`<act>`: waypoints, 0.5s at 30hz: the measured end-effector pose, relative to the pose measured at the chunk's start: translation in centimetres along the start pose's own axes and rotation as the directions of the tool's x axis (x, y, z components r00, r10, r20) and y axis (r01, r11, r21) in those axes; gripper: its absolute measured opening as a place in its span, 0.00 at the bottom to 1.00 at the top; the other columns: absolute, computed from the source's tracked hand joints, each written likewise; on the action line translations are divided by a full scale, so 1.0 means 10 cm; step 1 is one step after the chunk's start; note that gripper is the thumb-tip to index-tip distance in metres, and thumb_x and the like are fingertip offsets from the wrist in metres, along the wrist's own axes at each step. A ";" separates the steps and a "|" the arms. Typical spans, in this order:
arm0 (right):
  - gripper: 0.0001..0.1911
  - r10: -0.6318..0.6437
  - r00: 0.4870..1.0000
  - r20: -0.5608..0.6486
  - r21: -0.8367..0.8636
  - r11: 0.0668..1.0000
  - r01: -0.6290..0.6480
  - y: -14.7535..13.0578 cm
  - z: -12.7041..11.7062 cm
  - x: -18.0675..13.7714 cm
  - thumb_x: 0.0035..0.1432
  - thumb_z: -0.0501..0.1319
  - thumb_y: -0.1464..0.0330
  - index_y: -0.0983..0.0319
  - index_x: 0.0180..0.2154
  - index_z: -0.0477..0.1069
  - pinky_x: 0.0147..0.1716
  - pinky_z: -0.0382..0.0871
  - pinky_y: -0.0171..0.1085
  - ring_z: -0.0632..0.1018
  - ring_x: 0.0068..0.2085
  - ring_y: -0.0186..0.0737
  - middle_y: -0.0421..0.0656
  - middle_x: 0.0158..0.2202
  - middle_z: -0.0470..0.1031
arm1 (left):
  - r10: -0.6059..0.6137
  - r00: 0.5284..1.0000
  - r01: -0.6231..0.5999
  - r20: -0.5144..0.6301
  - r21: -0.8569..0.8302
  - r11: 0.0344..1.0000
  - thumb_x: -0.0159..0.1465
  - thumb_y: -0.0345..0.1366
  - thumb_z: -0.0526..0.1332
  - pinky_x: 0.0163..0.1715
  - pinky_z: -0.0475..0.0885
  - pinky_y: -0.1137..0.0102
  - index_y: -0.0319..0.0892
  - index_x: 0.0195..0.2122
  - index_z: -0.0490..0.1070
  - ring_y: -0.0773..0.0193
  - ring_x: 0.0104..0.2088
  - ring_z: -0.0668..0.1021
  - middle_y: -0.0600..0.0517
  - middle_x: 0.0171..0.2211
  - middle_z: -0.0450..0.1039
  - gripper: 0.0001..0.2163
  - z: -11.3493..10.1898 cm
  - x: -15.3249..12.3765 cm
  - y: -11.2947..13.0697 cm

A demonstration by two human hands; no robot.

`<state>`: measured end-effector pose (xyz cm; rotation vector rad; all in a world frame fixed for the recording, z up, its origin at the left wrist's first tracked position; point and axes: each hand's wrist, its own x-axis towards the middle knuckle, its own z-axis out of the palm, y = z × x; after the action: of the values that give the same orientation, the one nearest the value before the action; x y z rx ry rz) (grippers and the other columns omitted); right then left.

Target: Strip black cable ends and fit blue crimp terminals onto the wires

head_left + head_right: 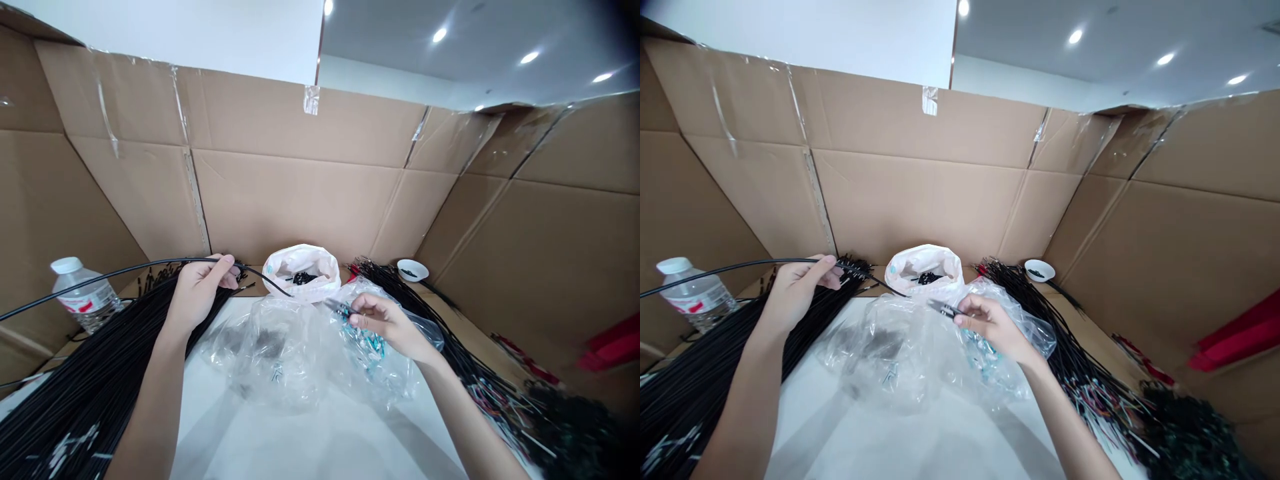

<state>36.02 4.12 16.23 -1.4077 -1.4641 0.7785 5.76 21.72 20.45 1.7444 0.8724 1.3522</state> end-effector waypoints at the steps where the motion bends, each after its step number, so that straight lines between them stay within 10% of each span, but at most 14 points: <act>1: 0.19 0.007 1.000 -0.028 0.098 0.995 -0.004 0.00 0.03 0.07 0.56 0.70 0.53 0.60 0.31 0.70 0.31 0.63 0.37 0.71 0.30 0.37 0.39 0.28 0.72 | 0.003 1.000 -0.003 0.000 0.006 1.000 0.60 0.47 0.64 0.28 0.74 0.72 0.43 0.14 0.76 0.60 0.28 0.79 0.45 0.26 0.78 0.20 0.01 0.00 0.01; 9: 0.23 0.208 0.978 0.034 0.732 0.661 -0.166 0.01 0.44 0.49 0.44 0.79 0.60 0.61 0.36 0.71 0.28 0.67 0.29 0.73 0.29 0.29 0.37 0.30 0.75 | 0.063 0.991 -0.076 0.115 0.111 0.991 0.64 0.51 0.61 0.37 0.72 0.67 0.45 0.15 0.76 0.56 0.33 0.78 0.47 0.22 0.77 0.23 0.01 -0.08 0.17; 15: 0.26 0.229 0.948 0.222 0.842 0.444 -0.305 0.10 0.61 0.53 0.43 0.80 0.66 0.62 0.44 0.76 0.29 0.71 0.27 0.73 0.29 0.26 0.36 0.33 0.74 | 0.012 0.993 -0.026 0.118 0.123 0.992 0.63 0.50 0.61 0.42 0.69 0.68 0.44 0.13 0.75 0.58 0.34 0.78 0.50 0.21 0.76 0.24 -0.08 -0.15 0.24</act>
<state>31.26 10.38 14.08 -0.7721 -0.6321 1.5317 4.84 19.40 22.01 1.9115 0.8925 1.2162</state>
